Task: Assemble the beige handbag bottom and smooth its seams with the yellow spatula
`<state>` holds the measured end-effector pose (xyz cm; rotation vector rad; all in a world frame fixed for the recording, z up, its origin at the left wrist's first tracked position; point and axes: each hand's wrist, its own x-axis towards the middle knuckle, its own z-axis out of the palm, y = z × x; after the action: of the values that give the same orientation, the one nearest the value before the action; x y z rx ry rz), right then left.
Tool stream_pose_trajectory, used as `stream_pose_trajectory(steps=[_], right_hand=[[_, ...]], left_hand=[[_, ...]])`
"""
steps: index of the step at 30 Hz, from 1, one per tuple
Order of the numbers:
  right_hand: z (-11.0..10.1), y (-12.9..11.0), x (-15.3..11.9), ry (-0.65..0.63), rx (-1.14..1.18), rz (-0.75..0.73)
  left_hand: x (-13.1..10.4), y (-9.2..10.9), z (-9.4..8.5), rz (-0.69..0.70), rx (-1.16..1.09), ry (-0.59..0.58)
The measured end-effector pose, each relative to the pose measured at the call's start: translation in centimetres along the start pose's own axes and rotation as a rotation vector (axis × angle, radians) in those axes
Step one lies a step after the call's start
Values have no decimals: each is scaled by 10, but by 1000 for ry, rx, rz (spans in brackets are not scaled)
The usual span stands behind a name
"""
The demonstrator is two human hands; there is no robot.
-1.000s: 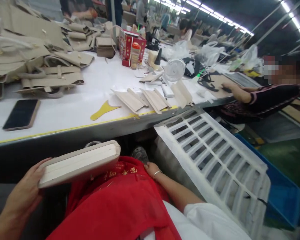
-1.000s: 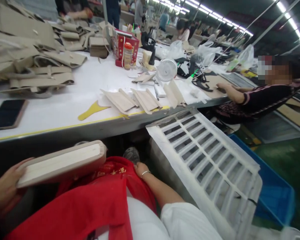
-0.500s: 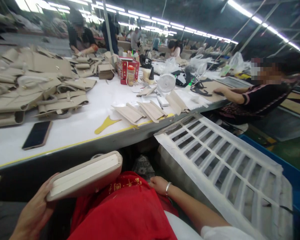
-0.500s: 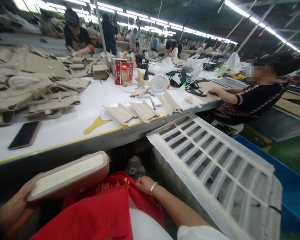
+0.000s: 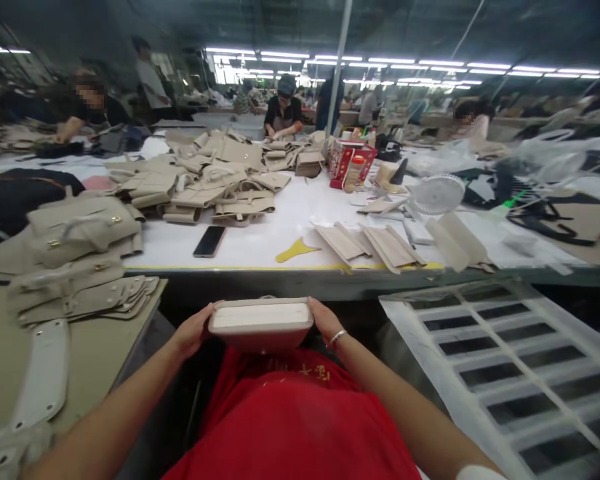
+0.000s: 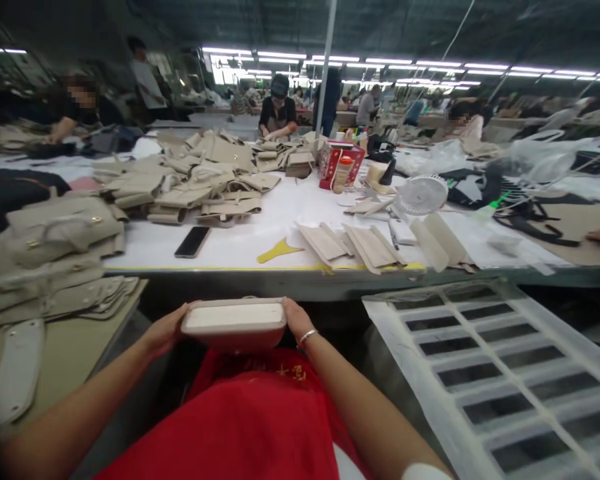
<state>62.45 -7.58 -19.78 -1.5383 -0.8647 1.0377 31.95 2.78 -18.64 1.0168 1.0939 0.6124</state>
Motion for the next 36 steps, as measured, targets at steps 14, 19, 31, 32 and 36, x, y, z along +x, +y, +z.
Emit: stream_pose_trajectory(steps=[14,19,31,32,36], right_hand=[[6,-10,5,-80,-118,20],[6,-5,9,-52,-170,-4],[6,2,-1,-39,390,338],[7,3,-1,-19,408,340],[9,6,0,13,438,357]], left_hand=[[21,-7,-12,65,-305,-99],[22,-2,-15,99,-162,-73],[15,-4,-15,20,-434,-172],[15,-4,-15,32,-422,-177],[18,-2,-18,69,-359,-200]])
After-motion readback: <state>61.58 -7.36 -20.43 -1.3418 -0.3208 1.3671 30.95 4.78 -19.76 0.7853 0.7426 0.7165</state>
